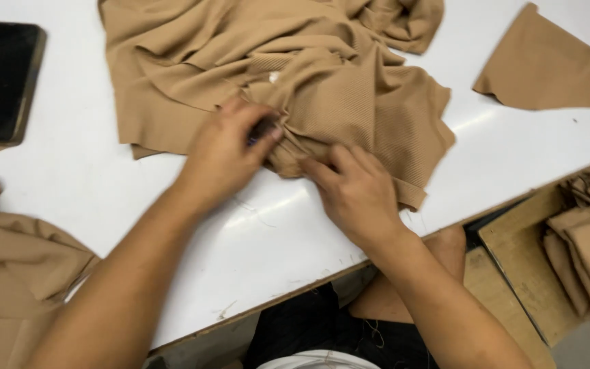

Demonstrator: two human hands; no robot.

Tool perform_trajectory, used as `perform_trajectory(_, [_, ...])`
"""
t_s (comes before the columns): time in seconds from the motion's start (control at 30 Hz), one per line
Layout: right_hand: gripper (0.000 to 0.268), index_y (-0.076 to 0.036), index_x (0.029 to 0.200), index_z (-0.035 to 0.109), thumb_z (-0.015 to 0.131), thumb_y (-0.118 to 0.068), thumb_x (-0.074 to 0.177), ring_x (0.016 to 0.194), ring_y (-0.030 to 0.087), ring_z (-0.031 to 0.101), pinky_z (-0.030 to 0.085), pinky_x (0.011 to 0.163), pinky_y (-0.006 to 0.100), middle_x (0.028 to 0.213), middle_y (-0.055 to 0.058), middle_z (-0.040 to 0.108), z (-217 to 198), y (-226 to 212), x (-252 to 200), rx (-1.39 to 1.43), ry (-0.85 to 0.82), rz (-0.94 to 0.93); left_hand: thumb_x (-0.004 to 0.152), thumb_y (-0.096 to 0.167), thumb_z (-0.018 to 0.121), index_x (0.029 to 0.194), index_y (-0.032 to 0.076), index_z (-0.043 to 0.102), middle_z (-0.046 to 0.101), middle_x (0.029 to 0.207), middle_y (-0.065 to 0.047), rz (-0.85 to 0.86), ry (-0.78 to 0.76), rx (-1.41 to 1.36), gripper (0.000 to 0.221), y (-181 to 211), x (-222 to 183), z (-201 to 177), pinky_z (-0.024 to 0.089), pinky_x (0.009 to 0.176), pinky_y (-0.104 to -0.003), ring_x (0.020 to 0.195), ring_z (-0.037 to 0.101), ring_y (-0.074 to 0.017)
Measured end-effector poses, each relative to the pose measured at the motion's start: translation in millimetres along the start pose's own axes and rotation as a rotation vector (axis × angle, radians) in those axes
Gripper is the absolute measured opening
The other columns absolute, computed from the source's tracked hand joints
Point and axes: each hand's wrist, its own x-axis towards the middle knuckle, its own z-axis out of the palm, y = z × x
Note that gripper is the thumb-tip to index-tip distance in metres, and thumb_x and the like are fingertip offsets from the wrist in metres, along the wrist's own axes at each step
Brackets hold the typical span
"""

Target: Trimming excess threads from tan-colored garments using small scissors

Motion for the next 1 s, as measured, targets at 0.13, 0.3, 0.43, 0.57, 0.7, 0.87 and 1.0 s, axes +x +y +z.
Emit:
perform_trajectory(0.13, [0.011,-0.017,0.097,0.081,0.072,-0.011,0.099,0.076,0.022,0.067,0.056,0.069,0.032,0.082,0.001,0.066,2.8,-2.0,-0.9,0.06,0.368,-0.071,0.088,0.022,0.08,0.116,0.012,0.073,0.069,0.102,-0.012,-0.072,-0.009,0.064,0.031,-20.0,8.4,20.1,0.056,0.084,-0.049,0.099,0.071,-0.0397])
perform_trajectory(0.3, [0.011,-0.014,0.095,0.081,0.076,-0.004,0.093,0.084,0.025,0.066,0.057,0.077,0.033,0.088,0.002,0.068,1.7,-6.7,2.3,0.082,0.415,-0.108,0.089,0.022,0.079,0.108,0.009,0.075,0.072,0.094,-0.015,-0.076,0.015,-0.051,0.023,-21.7,18.4,19.8,0.057,0.078,-0.048,0.094,0.072,-0.0413])
perform_trajectory(0.43, [0.039,-0.012,0.142,0.061,0.058,-0.033,0.11,0.112,0.03,0.064,0.049,0.086,0.042,0.142,0.008,0.064,-10.5,-26.3,19.1,-0.101,0.076,-0.152,0.091,0.027,0.07,0.096,0.011,0.071,0.071,0.097,-0.008,-0.102,0.021,-0.008,0.017,-17.6,11.8,19.8,0.049,0.075,-0.046,0.089,0.066,-0.0313])
perform_trajectory(0.57, [0.019,-0.014,0.121,0.078,0.07,-0.013,0.103,0.097,0.022,0.063,0.044,0.079,0.037,0.116,-0.004,0.077,2.2,-12.5,15.5,-0.139,0.14,-0.201,0.091,0.031,0.073,0.103,0.015,0.072,0.07,0.1,-0.007,-0.149,-0.007,0.056,0.02,-17.2,12.8,21.1,0.05,0.076,-0.048,0.093,0.066,-0.0319])
perform_trajectory(0.7, [0.009,-0.006,0.11,0.077,0.074,-0.008,0.102,0.1,0.024,0.071,0.045,0.084,0.037,0.105,0.005,0.079,-25.6,-24.5,-0.3,0.042,0.244,-0.266,0.093,0.032,0.072,0.108,0.014,0.071,0.07,0.106,-0.007,-0.216,-0.05,0.131,0.023,-13.0,12.5,20.4,0.053,0.071,-0.056,0.096,0.066,-0.0369])
perform_trajectory(0.87, [0.016,0.005,0.082,0.065,0.063,-0.009,0.09,0.073,0.025,0.075,0.061,0.095,0.057,0.08,0.014,0.073,-44.4,-43.9,-59.1,0.598,0.24,-0.149,0.094,0.03,0.073,0.109,0.013,0.072,0.069,0.103,-0.007,-0.171,-0.023,0.159,0.022,-20.3,18.0,20.4,0.055,0.07,-0.054,0.093,0.067,-0.0359])
perform_trajectory(1.0, [0.019,-0.006,0.076,0.052,0.049,-0.011,0.094,0.047,0.017,0.047,0.041,0.044,0.03,0.061,0.003,0.045,-53.8,-48.4,-139.2,1.195,0.272,0.133,0.094,0.03,0.071,0.11,0.015,0.072,0.068,0.106,-0.008,-0.183,0.02,0.182,0.022,-24.7,19.7,19.9,0.053,0.069,-0.055,0.095,0.066,-0.0359])
